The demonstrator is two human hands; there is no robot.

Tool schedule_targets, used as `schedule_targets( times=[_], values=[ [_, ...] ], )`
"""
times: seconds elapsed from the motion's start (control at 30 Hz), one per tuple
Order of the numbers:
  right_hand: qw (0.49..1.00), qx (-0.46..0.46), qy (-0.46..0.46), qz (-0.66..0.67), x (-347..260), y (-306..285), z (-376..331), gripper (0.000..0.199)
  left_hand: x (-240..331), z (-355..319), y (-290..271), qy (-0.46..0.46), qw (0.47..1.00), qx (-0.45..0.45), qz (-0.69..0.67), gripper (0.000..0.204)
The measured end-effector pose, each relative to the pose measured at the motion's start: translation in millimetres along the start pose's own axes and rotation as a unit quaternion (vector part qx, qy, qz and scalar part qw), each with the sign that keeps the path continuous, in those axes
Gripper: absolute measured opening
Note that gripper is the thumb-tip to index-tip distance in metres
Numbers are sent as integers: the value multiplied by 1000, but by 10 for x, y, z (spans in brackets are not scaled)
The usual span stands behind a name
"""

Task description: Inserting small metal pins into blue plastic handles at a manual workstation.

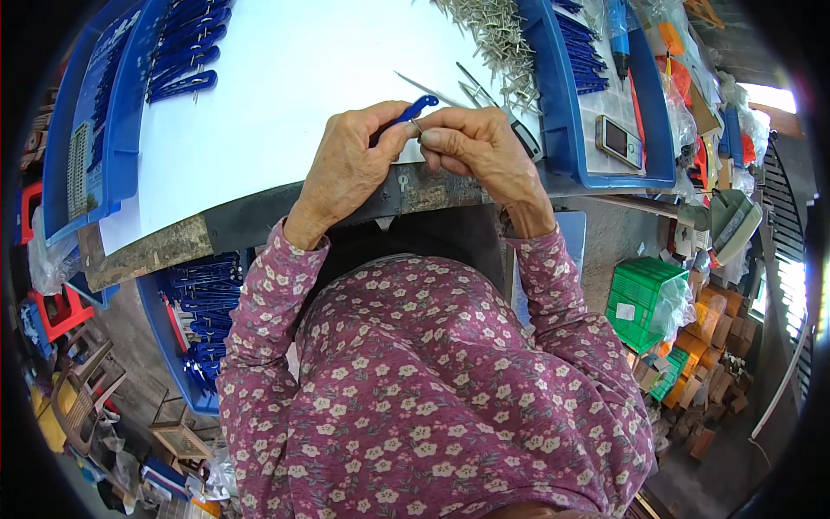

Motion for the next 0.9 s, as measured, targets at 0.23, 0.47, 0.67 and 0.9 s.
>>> schedule_targets(
  times=[0.23,0.47,0.67,0.9],
  values=[
    [998,19,-13,-66,40,33,59,15,-39,12,-8,-12,1000,-5,-4,25],
    [999,19,7,34,69,38,66,16,-55,16,-29,-8,1000,-8,14,25],
    [999,18,2,-47,96,36,75,16,-80,15,-27,1,1000,-5,7,25],
    [999,5,-15,32,124,19,45,17,-91,5,-25,-13,1000,-17,16,26]
  ],
)
Point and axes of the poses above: each hand's wrist, its own z-axis towards the middle knuckle, its own y-axis out of the palm, x = y × z, the point moved 4 cm from there along z, towards the middle knuckle, and after that the axes turned 6 degrees about z, right-handed, at the moved point
